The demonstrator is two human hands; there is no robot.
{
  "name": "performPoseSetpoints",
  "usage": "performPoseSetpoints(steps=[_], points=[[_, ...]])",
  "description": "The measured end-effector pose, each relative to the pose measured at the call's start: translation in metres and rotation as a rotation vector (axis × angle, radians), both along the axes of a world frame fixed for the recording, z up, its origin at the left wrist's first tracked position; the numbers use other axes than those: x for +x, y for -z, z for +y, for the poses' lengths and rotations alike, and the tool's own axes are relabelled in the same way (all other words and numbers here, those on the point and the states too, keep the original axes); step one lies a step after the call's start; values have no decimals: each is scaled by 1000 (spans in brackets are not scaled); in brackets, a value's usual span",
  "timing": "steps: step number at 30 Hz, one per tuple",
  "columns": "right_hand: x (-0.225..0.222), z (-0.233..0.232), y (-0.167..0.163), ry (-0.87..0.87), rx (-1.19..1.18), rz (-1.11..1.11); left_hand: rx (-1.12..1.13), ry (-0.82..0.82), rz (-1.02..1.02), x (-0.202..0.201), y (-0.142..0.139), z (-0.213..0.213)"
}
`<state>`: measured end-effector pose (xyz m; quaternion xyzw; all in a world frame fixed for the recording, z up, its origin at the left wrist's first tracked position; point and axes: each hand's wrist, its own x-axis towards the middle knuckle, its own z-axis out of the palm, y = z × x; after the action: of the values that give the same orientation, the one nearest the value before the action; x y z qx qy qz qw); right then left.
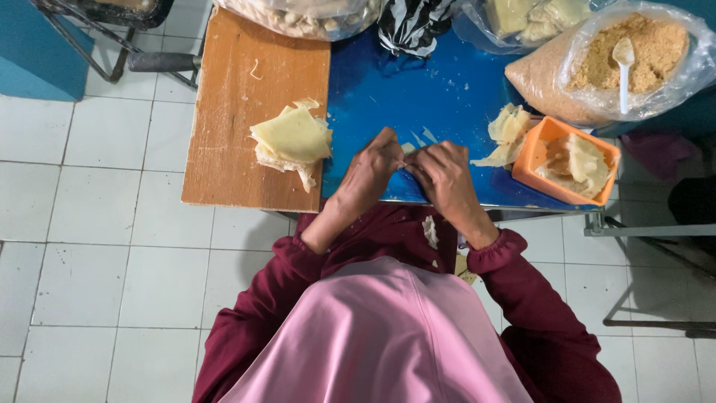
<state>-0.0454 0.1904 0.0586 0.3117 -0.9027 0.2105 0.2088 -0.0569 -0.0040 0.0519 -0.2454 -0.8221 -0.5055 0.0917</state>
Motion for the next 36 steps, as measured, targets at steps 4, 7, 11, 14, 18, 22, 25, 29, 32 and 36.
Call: performPoseSetpoints(steps=[4, 7, 11, 14, 18, 22, 25, 29, 32, 36], points=[[-5, -1, 3, 37, -24, -15, -8, -26, 5, -1, 1, 2], [0, -3, 2, 53, -31, 13, -61, -86, 144, -3, 3, 6], [17, -7, -2, 124, 70, 70, -76, -105, 145, -6, 3, 8], [26, -12, -5, 179, 142, 99, -69, -107, 98, 0, 3, 6], [19, -13, -3, 213, 155, 114, -101, -120, 156, 2, 0, 9], [7, -5, 0, 189, 110, 40, -175, -171, 239, -6, 2, 14], [9, -3, 0, 183, 128, 51, -188, -179, 148, -8, 4, 15], [8, -8, 2, 193, 190, 105, -168, -203, 134, 4, -4, 13], [-3, -9, 5, 153, 220, 117, -170, -205, 162, 28, -17, -1], [-30, -8, -6, 88, 145, -57, -180, -388, 224, 58, -36, -47]])
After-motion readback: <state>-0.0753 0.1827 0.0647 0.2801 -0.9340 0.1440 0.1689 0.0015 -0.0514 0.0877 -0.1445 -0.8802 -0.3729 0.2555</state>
